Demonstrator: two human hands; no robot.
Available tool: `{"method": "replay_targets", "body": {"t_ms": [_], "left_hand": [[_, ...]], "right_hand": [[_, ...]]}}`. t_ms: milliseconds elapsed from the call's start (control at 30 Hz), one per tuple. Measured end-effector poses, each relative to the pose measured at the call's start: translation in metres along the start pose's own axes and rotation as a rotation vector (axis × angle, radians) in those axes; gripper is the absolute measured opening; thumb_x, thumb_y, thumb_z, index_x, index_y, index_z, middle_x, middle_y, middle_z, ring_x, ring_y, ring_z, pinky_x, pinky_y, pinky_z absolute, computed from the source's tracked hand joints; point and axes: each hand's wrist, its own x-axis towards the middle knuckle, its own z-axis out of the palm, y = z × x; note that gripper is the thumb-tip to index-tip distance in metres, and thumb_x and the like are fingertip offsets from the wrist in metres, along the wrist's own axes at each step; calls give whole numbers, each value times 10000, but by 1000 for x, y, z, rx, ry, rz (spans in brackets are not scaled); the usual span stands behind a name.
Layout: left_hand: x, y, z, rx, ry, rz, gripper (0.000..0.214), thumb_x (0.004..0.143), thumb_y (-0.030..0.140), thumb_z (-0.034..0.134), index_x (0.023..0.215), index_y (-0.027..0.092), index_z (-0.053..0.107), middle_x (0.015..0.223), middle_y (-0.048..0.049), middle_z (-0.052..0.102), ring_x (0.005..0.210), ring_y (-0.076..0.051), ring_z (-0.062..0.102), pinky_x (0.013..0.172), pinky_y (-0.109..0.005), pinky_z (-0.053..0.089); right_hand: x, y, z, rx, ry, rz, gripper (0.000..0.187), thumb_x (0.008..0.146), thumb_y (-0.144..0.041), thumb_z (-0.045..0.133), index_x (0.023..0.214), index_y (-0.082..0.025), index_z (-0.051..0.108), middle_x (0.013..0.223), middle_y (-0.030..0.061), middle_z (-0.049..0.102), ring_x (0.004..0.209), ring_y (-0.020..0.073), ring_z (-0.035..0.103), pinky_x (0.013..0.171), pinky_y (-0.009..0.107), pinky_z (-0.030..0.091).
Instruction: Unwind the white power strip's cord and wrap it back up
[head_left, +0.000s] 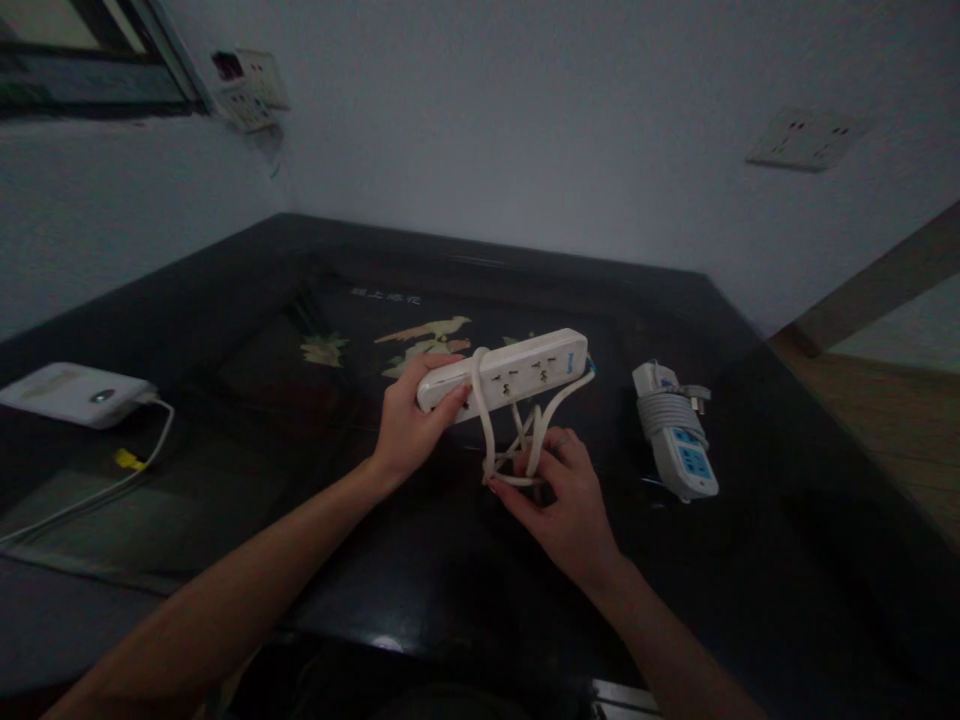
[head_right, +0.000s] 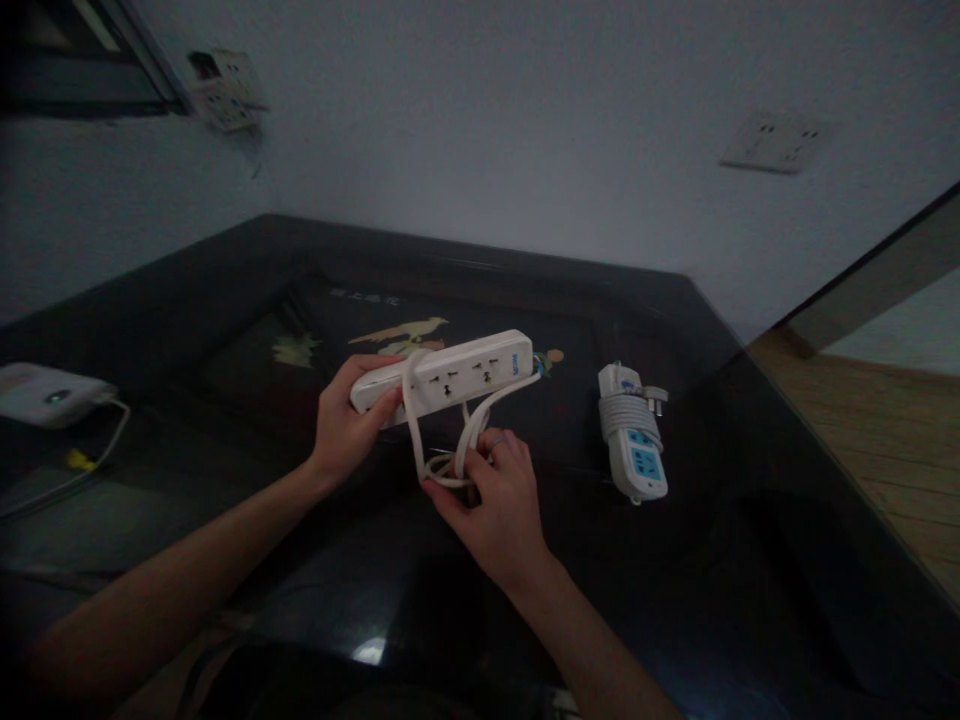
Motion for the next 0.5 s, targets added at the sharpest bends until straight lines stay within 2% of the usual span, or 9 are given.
{"method": "replay_targets", "body": {"t_ms": [167,267,400,500], "left_hand": [[12,-3,-5,8,49,-10,210,779,323,642,951,203,634,948,-35,673,849,-174,609,749,-286,475],[15,-5,-7,-23,77,-33,204,769,331,649,923,199,635,894,-26,667,797,-166,601,709,-277,475],[17,-11,-8,-81,128,-89,198,775,330,654,926,203,644,909,-21,667,815,-160,600,710,-267,473],[18,-16,-9,-118,161,-110,207,787,347,651,946,214,646,932,-18,663,837,-155,600,704,-260,474]], "right_hand": [[9,11,-18,166,11,59,173,820,-302,617,705,-200,537,758,10,488,719,163,507,638,287,412],[15,17,-28,222,20,88,192,822,-280,601,668,-202,516,699,-14,463,640,135,465,579,256,370],[18,22,-35,281,55,185,163,799,-268,609,662,-203,551,644,-27,478,580,122,448,533,243,346],[19,26,-38,334,71,278,111,785,-297,622,723,-206,617,658,-20,555,577,125,495,522,242,367]]}}
